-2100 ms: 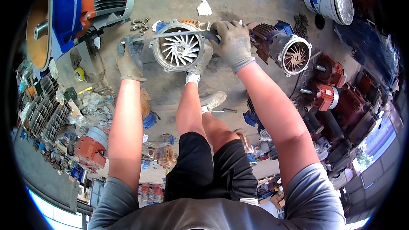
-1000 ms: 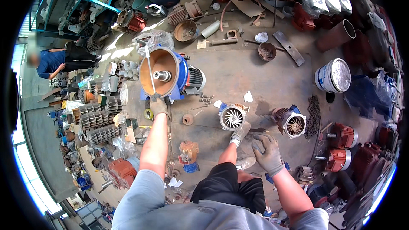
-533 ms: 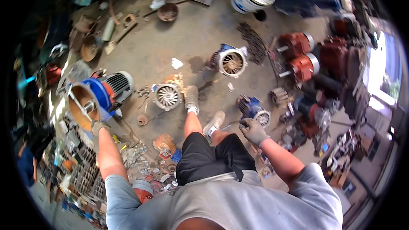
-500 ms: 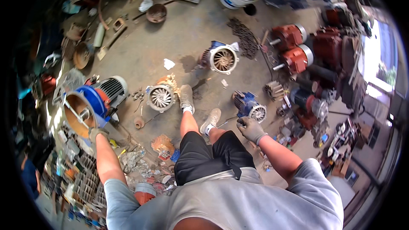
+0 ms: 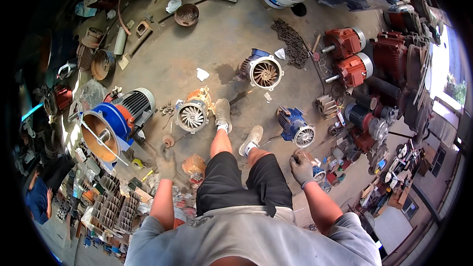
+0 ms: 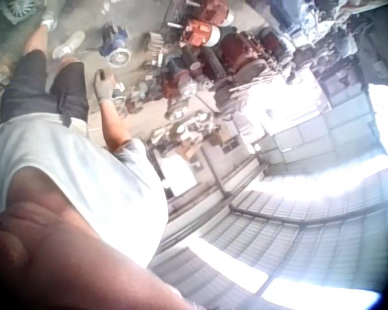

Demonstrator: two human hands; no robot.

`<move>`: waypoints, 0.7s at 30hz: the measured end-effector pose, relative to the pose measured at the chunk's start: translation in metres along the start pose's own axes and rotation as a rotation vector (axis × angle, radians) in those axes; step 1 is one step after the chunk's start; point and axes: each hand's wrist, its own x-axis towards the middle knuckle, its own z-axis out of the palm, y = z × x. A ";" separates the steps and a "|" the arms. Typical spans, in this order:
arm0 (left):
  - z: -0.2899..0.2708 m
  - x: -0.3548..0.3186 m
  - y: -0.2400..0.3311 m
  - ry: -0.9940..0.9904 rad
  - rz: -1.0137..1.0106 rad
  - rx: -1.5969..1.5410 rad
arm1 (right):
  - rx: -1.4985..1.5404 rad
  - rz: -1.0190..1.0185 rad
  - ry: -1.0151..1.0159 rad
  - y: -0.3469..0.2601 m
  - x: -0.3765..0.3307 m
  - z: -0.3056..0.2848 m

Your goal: The person sits on the floor of a workshop and disassembles electric motor components. They use a hammer and a metal bar to separate the fan housing from the motor casing, then remove the fan blade and other parts by hand.

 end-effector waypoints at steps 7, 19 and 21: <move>0.208 0.121 0.015 0.090 -1.395 -1.249 | 0.204 -0.268 -0.225 -0.185 0.053 0.054; 0.223 0.173 0.081 0.698 -1.334 -0.639 | -0.333 -1.150 -0.531 -0.446 0.244 0.324; 0.209 0.170 0.077 0.646 -1.142 -0.531 | -0.431 -1.079 -0.626 -0.429 0.247 0.348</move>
